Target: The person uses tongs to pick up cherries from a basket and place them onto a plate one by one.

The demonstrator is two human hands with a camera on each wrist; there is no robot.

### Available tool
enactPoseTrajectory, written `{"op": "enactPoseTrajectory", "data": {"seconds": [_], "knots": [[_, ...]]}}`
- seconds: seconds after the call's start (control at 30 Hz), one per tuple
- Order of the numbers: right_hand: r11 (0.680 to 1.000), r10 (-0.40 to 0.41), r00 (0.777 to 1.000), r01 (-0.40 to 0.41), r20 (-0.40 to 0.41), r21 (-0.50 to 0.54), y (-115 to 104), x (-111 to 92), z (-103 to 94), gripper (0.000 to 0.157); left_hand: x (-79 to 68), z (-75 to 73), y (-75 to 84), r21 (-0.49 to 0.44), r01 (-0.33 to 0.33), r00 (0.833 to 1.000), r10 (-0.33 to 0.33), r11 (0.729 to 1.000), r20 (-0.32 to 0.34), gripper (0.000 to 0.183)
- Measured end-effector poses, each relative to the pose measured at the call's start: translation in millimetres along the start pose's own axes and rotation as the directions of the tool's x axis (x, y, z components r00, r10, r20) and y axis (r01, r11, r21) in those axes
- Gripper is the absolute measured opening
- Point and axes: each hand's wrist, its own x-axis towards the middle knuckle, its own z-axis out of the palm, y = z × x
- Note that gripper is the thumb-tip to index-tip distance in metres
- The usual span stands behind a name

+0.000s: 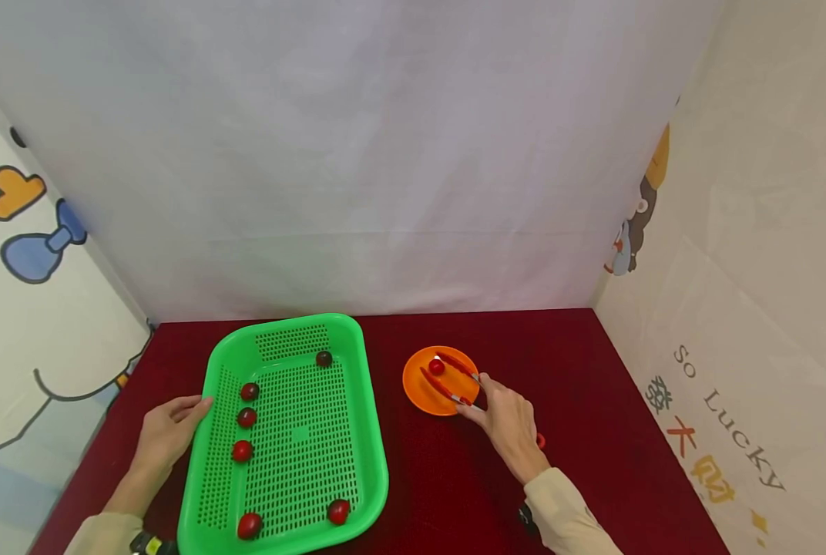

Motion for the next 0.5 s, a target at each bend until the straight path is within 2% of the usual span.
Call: {"op": "enactPoseTrajectory", "data": {"seconds": [0.27, 0.5], "knots": [[0.999, -0.033, 0.999, 0.034, -0.031, 0.011, -8, 4, -7.5, 0.070, -0.8, 0.3, -1.3, -0.013, 0.004, 1.000, -0.004, 1.000, 0.000, 0.057], [0.994, -0.101, 0.991, 0.103, -0.082, 0.020, -18, 9, -16.5, 0.065, -0.4, 0.3, -1.6, -0.018, 0.000, 1.000, 0.000, 1.000, 0.009, 0.059]]}}
